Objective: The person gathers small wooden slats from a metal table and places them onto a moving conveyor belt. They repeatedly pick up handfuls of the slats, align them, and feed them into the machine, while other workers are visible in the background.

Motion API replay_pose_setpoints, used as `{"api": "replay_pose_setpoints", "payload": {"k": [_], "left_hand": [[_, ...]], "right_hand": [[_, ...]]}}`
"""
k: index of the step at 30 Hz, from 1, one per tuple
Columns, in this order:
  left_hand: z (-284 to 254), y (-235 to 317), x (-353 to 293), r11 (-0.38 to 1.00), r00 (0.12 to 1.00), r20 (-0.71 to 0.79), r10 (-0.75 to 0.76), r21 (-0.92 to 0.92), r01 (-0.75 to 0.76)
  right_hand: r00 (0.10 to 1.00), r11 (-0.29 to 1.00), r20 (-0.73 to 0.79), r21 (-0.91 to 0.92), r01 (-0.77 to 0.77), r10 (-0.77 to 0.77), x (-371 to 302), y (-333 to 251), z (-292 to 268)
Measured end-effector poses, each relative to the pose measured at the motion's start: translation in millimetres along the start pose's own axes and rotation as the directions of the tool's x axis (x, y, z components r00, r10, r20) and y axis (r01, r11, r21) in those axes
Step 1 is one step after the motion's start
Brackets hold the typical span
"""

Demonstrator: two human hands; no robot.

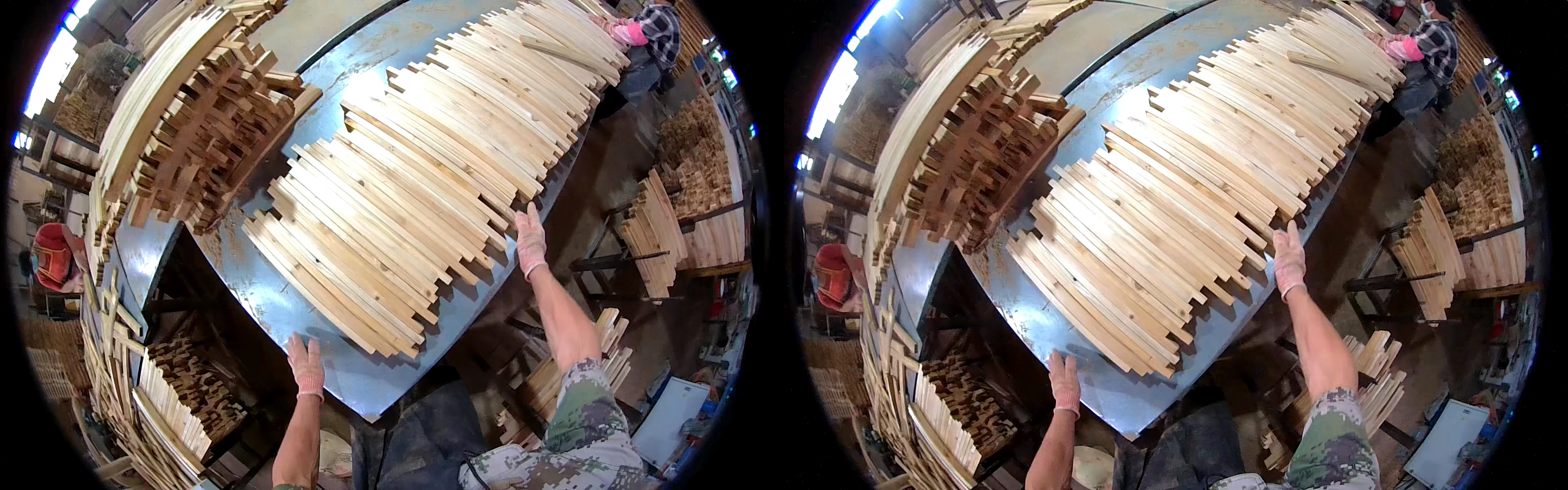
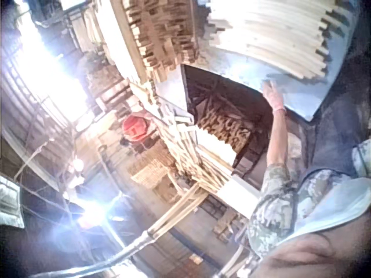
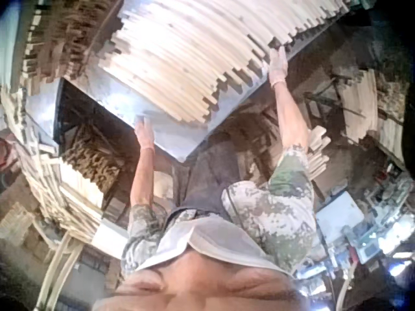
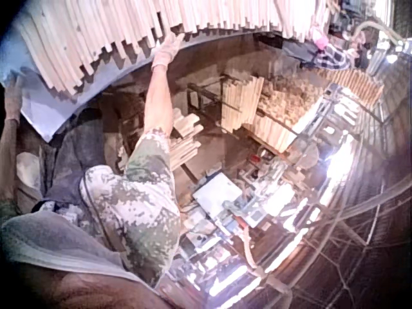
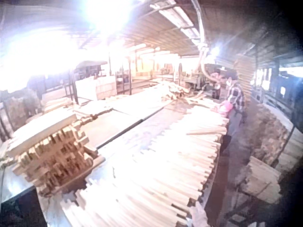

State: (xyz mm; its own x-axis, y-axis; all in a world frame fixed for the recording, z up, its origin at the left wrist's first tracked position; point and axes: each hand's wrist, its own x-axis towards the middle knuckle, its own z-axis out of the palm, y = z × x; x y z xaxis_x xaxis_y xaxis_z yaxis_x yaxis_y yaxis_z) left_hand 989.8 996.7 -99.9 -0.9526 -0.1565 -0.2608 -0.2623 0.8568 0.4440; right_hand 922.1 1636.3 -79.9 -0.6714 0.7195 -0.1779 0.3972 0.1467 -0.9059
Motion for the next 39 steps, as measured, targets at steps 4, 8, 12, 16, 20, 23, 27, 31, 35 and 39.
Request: {"api": "replay_pose_setpoints", "payload": {"k": [4, 8, 12, 16, 20, 23, 27, 31, 35, 39], "left_hand": [[16.7, 58.0, 66.8, 0.997, 0.997, 0.055, 0.051, 0.061, -0.055], [15.4, 17.9, 92.5, 0.957, 0.992, 0.096, 0.082, 0.271, -0.105], [6.3, -37.3, 109.1, 0.942, 0.992, -0.034, 0.123, 0.32, -0.106], [-10.8, 15.0, 137.9, 0.963, 0.997, -0.054, 0.057, 0.268, -0.04], [-26.7, 65.4, 150.0, 0.976, 0.993, 0.041, -0.111, -0.182, 0.117], [-16.5, 56.8, 128.6, 0.965, 0.972, -0.127, -0.2, -0.198, 0.173], [-6.9, 21.8, 139.9, 0.781, 0.99, 0.006, -0.141, -0.613, 0.115], [-21.4, 73.5, 105.8, 0.393, 0.929, 0.109, -0.353, -0.884, 0.253], [-47.9, 71.4, 81.9, 0.443, 0.917, 0.375, -0.137, -0.805, 0.395], [-34.1, 51.0, 53.2, 0.379, 0.872, 0.489, -0.002, -0.807, 0.453]], "right_hand": [[0.999, 1.0, 0.032, 0.011, -0.027, 0.026, -26.0, 17.7, -19.9], [0.861, 0.956, 0.436, 0.005, -0.292, 0.261, -70.9, 15.6, -31.2], [0.795, 0.9, 0.59, -0.258, 0.352, -0.141, -26.3, -31.2, 14.6], [0.792, 0.913, 0.507, -0.022, 0.407, -0.341, 44.9, -67.1, 105.3], [0.838, 0.953, 0.485, 0.278, 0.122, -0.249, 67.1, -8.3, 174.7], [0.799, 0.976, 0.588, 0.219, -0.008, -0.126, 35.8, -71.3, 170.8], [0.775, 0.937, 0.627, 0.312, -0.155, -0.08, 25.2, -63.2, 147.4], [0.774, 0.966, 0.63, 0.156, -0.205, 0.063, 2.7, -50.3, 123.8], [0.708, 0.936, 0.68, 0.093, -0.34, 0.19, -35.3, -52.7, 91.2], [0.627, 0.865, 0.71, 0.05, -0.498, 0.32, -58.6, -34.4, 52.1]]}}
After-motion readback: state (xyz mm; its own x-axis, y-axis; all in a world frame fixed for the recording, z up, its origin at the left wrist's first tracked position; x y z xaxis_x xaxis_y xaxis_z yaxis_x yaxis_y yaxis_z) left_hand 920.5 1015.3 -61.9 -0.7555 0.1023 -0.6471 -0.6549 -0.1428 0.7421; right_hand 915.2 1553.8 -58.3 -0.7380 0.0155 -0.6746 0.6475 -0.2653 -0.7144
